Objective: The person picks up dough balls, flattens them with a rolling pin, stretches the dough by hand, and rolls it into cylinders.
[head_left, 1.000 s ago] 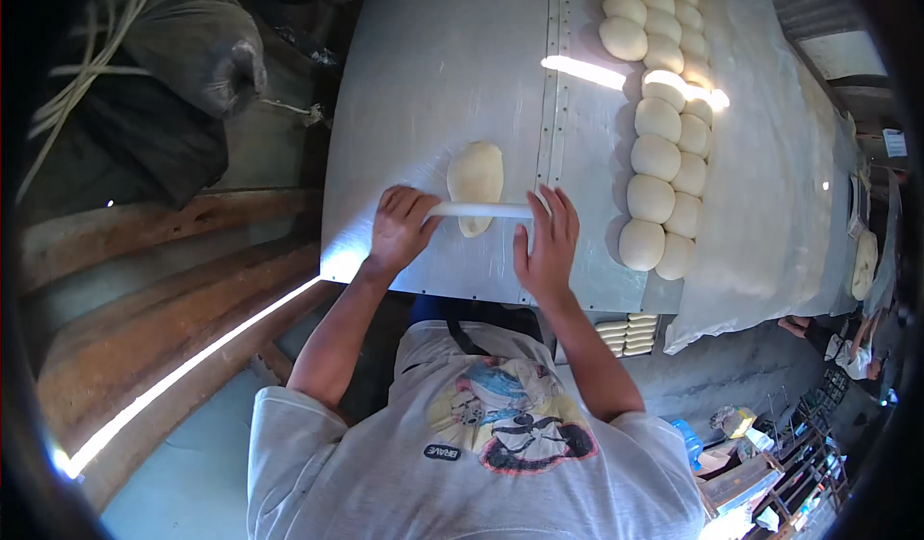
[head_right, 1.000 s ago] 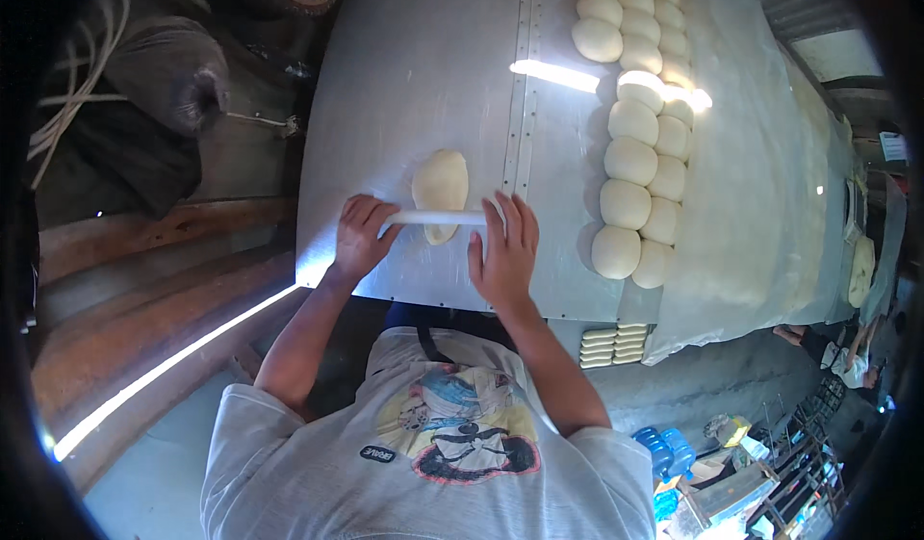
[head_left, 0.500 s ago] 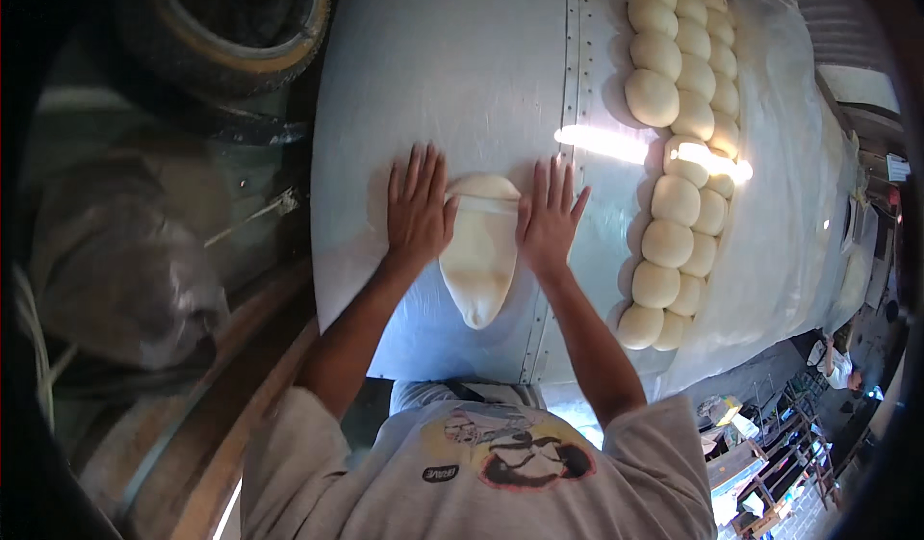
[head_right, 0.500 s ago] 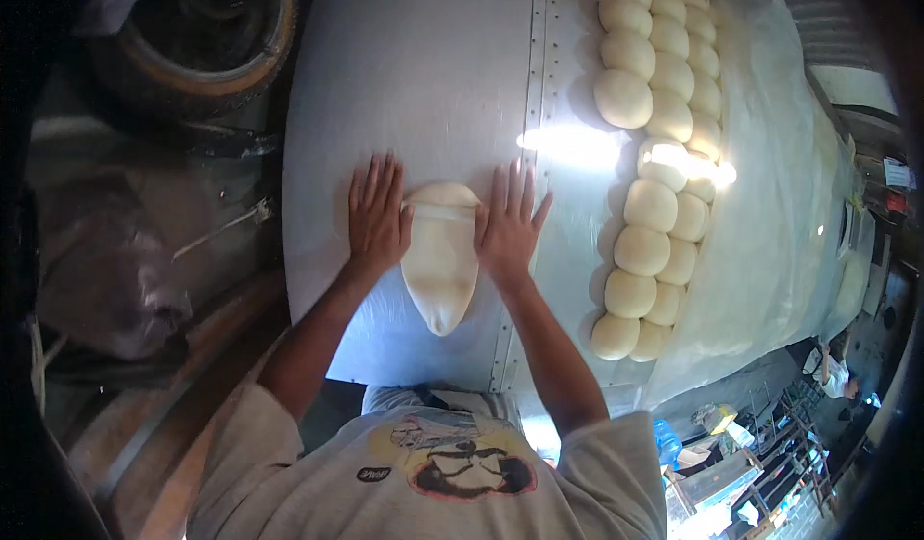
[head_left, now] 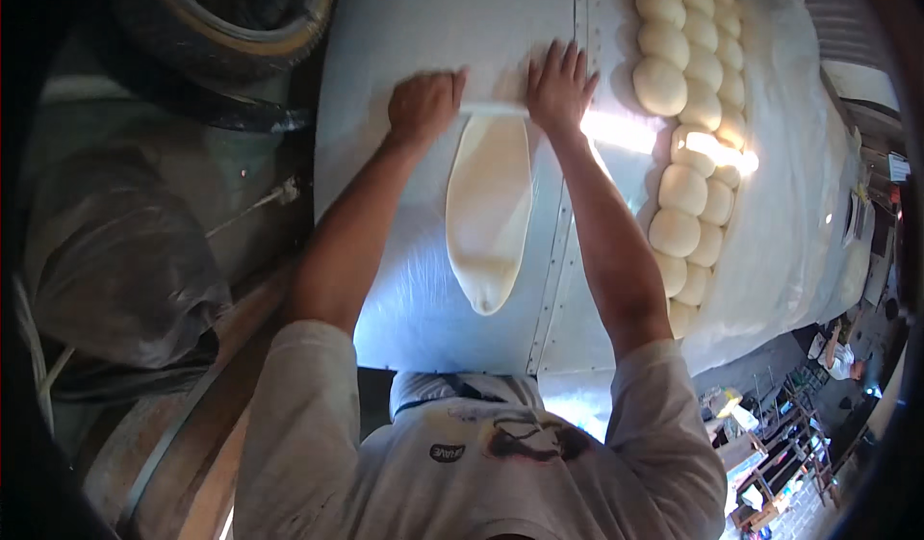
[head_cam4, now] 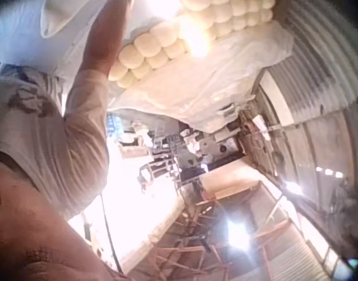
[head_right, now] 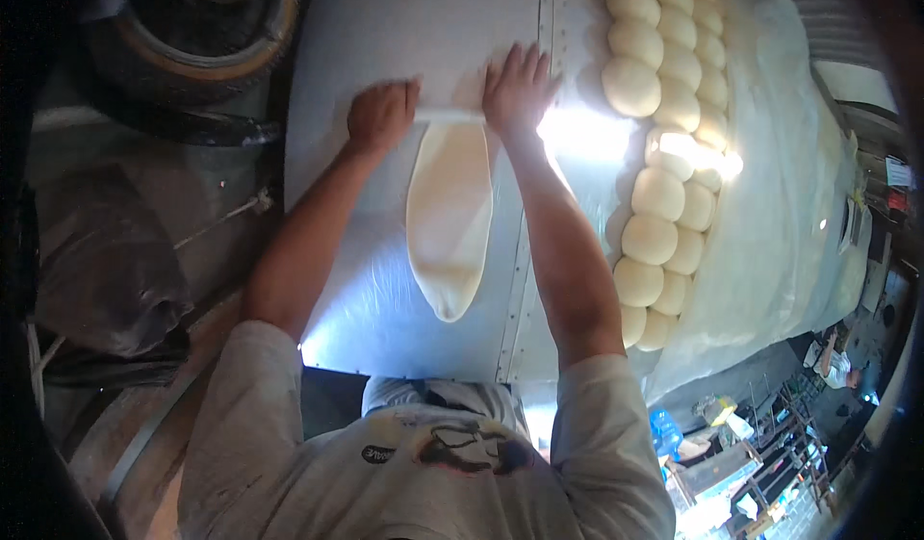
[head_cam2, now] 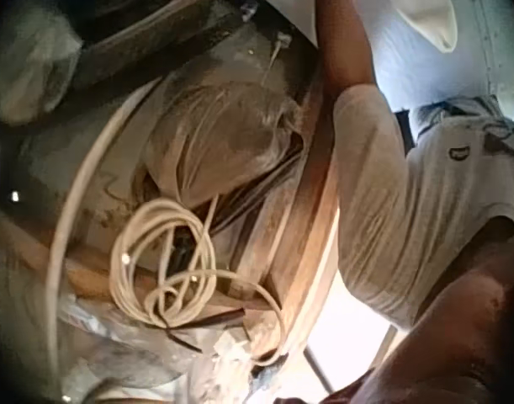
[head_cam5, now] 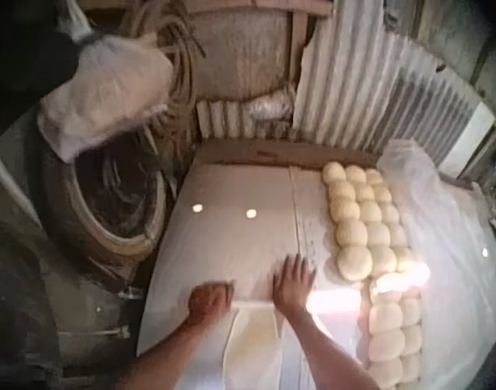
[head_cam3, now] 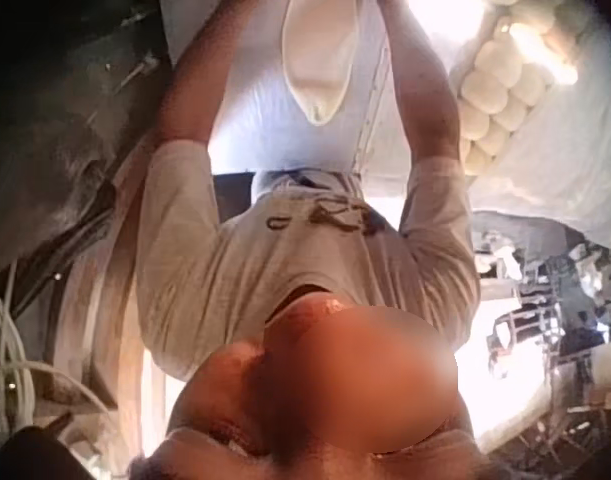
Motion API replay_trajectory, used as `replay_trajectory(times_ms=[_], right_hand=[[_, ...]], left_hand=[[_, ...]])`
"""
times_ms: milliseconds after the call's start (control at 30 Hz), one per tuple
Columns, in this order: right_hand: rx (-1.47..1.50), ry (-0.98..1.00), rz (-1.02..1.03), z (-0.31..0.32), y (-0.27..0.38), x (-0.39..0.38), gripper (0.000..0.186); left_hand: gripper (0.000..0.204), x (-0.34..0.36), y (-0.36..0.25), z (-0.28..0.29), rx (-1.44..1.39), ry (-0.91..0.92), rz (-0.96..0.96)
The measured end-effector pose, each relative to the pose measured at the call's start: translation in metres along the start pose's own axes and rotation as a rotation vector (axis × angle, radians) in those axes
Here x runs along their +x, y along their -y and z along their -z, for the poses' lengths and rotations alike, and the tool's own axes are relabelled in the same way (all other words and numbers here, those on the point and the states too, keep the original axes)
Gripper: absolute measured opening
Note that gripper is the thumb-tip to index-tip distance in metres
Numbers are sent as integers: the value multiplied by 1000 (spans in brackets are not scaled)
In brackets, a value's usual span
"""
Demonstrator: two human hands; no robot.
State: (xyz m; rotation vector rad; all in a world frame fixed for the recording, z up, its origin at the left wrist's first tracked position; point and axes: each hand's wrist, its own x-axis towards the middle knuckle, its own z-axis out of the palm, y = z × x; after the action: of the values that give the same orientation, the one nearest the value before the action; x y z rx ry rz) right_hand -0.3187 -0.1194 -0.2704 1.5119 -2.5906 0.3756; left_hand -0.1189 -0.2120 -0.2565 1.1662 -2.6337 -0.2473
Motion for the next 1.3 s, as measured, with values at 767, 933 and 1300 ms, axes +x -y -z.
replay_trajectory(times_ms=[767,933,1300], right_hand=[[94,277,188,91,-6,-258,72],[193,305,319,115,-34,-433,58],[-240,314,-375,123,-136,-317,63]], left_hand=[[78,-245,-85,27,47,17,39],[70,-394,-127,55,-109,242,3],[36,-300,-71,54,-444,-99,167]])
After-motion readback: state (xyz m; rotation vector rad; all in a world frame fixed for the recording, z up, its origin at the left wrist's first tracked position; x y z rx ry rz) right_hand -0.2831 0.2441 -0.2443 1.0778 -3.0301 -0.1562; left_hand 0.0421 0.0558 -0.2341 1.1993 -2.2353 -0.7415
